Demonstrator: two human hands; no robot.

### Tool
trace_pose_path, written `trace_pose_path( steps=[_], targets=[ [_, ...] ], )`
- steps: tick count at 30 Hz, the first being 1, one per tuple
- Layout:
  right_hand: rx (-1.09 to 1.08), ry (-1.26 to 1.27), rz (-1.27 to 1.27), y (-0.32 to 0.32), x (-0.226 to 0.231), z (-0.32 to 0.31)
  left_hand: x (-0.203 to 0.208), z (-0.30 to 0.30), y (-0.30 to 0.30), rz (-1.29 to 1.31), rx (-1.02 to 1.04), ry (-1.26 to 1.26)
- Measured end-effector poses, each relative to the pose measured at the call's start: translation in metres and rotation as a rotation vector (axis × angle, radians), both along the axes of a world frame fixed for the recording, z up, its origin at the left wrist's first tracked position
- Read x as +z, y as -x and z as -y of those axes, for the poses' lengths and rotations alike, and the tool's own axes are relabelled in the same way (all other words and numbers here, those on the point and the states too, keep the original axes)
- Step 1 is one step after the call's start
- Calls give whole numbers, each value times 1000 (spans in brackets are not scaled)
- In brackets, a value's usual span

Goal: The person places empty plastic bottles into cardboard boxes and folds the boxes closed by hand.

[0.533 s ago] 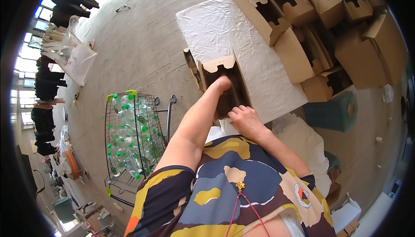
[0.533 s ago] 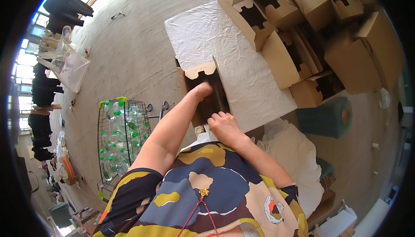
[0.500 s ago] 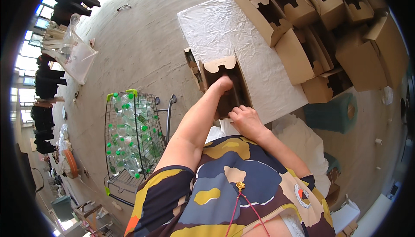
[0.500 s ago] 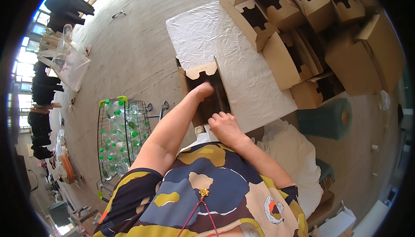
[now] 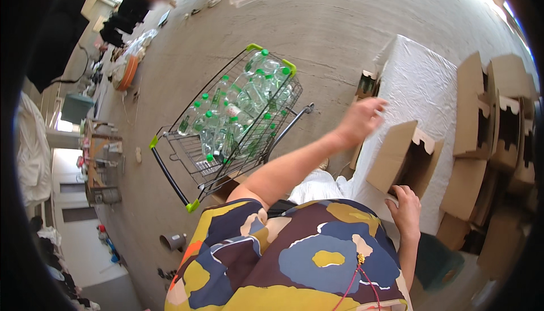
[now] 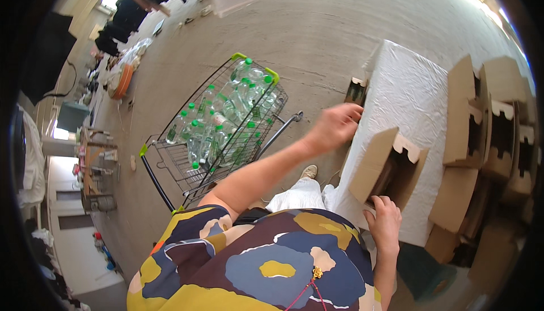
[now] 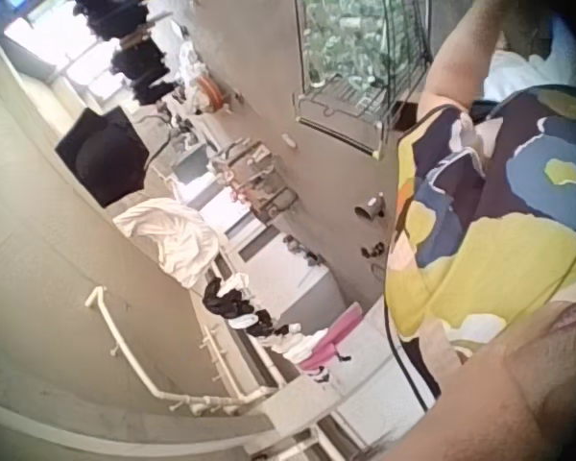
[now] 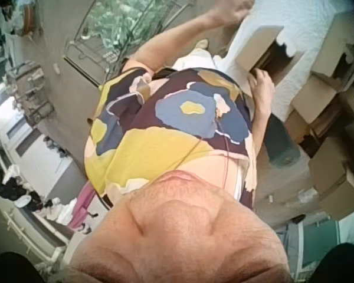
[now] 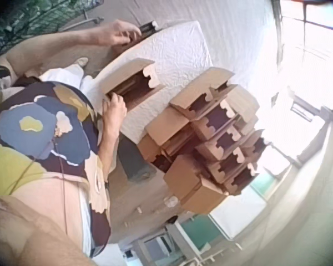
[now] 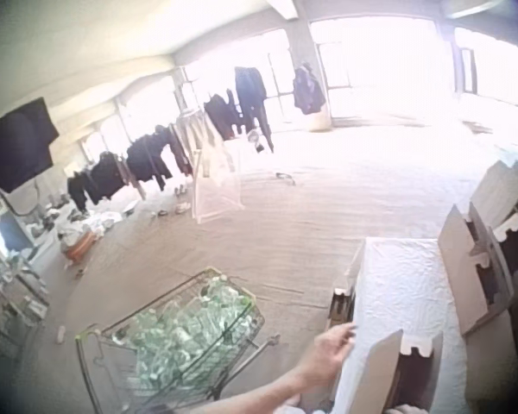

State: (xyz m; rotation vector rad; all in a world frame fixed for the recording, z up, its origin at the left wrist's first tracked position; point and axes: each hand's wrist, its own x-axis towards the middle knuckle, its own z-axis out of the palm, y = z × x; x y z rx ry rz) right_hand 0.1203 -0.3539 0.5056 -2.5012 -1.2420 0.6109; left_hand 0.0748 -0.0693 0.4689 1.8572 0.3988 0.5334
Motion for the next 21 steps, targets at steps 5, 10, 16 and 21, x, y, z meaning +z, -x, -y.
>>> trace_pose_path(
  steps=[5,10,16,21],
  targets=[
    [31,39,-72,-6,14,-34,-77,-169,123,-316,528,-101],
    [0,144,-123,-6,15,-48,-143,-291,275,-570,971,-184],
    [-141,264,-175,-1,6,-45,-163,-354,370,-965,1098,-213],
    [-248,289,-187,10,-2,-36,-187,-385,380,-1052,1029,-153]
  ],
)
